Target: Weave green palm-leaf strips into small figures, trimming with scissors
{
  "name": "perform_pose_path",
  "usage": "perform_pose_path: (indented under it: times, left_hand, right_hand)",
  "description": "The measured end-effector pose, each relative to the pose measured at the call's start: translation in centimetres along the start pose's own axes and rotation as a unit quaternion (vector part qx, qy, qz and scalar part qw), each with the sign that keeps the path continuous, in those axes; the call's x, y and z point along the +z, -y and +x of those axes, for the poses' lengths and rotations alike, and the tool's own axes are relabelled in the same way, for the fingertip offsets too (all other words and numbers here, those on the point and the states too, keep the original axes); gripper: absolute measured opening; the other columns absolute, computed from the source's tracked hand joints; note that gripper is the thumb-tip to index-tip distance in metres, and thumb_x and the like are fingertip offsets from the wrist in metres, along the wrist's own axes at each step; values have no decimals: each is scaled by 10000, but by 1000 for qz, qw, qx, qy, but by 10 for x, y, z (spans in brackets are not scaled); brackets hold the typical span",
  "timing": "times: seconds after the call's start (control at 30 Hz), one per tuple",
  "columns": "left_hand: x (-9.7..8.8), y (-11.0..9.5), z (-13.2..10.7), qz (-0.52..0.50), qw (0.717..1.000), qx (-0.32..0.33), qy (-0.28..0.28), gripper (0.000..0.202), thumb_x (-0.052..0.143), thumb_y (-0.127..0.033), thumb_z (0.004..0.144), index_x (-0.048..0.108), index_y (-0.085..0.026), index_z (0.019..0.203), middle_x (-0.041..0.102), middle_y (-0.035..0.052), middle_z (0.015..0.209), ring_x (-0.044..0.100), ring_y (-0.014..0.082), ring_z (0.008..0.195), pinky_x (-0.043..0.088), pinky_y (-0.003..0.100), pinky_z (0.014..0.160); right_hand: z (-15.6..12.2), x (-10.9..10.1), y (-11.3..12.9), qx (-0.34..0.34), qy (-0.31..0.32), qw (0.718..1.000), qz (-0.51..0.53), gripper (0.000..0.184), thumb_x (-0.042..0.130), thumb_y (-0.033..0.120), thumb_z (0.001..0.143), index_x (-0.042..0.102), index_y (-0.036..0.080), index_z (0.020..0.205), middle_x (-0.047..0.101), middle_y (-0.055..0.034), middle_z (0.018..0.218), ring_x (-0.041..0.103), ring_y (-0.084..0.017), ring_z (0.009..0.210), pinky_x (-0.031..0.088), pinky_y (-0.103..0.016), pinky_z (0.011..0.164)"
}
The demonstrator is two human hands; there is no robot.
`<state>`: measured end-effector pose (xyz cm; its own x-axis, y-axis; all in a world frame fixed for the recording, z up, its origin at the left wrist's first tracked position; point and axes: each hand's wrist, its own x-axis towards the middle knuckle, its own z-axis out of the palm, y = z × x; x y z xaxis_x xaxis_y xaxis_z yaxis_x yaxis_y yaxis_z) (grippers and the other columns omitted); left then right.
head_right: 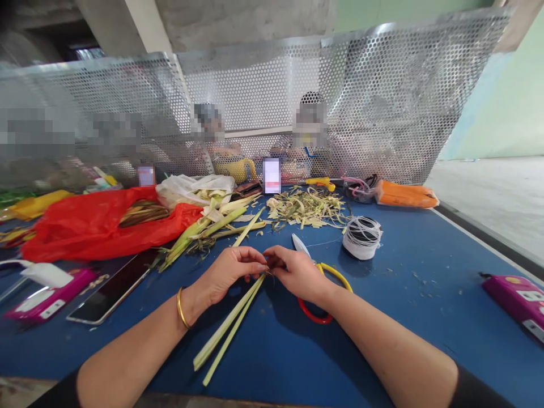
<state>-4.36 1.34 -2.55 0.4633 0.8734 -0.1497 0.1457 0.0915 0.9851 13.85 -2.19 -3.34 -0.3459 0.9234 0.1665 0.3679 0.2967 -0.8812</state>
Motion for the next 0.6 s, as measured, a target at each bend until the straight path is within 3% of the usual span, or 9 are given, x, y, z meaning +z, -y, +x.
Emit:
perform_pose_path:
  times: [0.13, 0.33, 0.6]
  left_hand:
    - [0, 0, 0, 27, 1000, 10, -9, 156, 743, -240, 636, 703, -146, 753, 662, 10, 655, 558, 95, 570, 407, 196, 527]
    - [4, 1, 1, 81, 993, 79, -36, 107, 745, -203, 635, 703, -158, 723, 711, 21, 725, 645, 146, 696, 506, 254, 703]
    - [3, 6, 4, 105, 988, 90, -62, 119, 741, -208, 660, 690, -164, 758, 726, 32, 759, 673, 164, 717, 522, 253, 686]
  right_hand:
    - [1, 1, -2, 12, -21, 1000, -8, 265, 527, 87, 785, 587, 219, 1008, 693, -15, 886, 665, -156, 822, 519, -341, 789]
    - [2, 2, -9, 7, -30, 999, -9, 252, 530, 80, 776, 596, 226, 971, 695, -4, 867, 665, -149, 807, 520, -324, 762]
    - [3, 3, -14, 34, -28, 999, 5, 305, 514, 47, 745, 585, 226, 981, 705, -5, 859, 682, -159, 795, 526, -332, 748]
